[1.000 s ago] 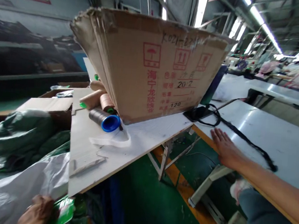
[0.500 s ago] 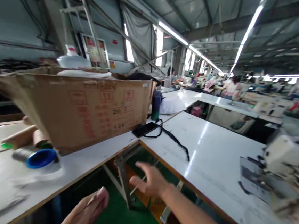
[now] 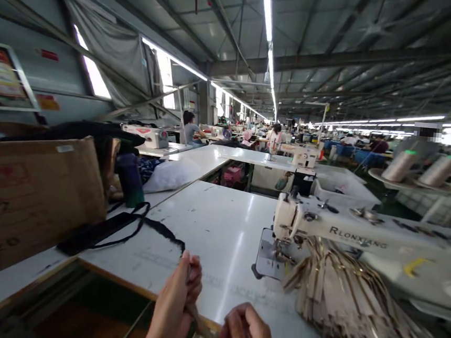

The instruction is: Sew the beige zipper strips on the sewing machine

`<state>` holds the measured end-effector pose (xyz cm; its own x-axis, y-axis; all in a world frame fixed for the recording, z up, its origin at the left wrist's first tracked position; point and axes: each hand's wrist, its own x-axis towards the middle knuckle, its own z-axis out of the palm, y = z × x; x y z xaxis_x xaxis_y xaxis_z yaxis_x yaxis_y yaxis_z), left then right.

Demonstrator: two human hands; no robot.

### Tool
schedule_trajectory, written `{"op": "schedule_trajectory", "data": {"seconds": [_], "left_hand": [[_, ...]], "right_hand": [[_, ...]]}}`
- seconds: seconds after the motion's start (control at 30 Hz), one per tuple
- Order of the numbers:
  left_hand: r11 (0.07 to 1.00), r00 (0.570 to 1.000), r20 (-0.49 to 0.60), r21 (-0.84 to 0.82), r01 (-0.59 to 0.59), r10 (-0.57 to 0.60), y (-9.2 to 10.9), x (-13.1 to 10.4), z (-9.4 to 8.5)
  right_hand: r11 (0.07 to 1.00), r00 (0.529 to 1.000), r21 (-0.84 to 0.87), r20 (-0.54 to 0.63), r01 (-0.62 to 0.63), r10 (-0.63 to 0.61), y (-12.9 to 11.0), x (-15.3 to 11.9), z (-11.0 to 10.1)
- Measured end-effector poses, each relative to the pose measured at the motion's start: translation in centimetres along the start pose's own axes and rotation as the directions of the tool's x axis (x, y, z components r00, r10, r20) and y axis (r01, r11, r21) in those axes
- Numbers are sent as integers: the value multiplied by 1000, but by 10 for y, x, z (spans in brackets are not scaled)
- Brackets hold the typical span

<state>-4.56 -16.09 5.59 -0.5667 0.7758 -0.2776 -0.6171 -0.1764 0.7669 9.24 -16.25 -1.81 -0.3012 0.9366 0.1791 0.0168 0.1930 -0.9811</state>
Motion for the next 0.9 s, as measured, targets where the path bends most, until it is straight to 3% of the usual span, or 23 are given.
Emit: {"op": "schedule_trajectory", "data": {"seconds": [0.07, 0.13, 0.23, 0.3, 0.43, 0.53, 0.63, 0.73, 0.9], "left_hand": [[984, 983, 128, -103, 144, -131, -5, 5, 38], [965, 962, 201, -144, 218, -188, -12, 15, 70], [988, 979, 143, -28, 149, -144, -29, 44, 103], [973, 978, 82, 147, 177, -190, -43, 67, 113], [904, 939, 76, 306, 299, -336, -67, 99, 109], [878, 929, 129, 392, 274, -347, -76, 103, 97], [885, 930, 217, 428, 182, -297, -80, 103, 90], [900, 936, 274, 427, 88, -221, -78, 110, 88], [909, 938, 345, 396, -128, -17, -44, 129, 68]], "right_hand": [[990, 990, -32, -26, 136, -137, -3, 6, -13], [988, 988, 0, 22, 155, -155, -3, 13, -21], [983, 995, 160, 62, -93, 84, 8, 29, -34], [943, 976, 255, 36, -215, 213, 20, 42, -45], [905, 956, 316, 23, -284, 292, 42, 66, -61], [908, 961, 325, 14, -264, 274, 50, 76, -63], [916, 962, 300, 23, -268, 274, 48, 75, -62], [944, 957, 161, 18, -288, 290, 43, 68, -67], [971, 979, -158, -123, -182, 164, 23, 67, -88]]}}
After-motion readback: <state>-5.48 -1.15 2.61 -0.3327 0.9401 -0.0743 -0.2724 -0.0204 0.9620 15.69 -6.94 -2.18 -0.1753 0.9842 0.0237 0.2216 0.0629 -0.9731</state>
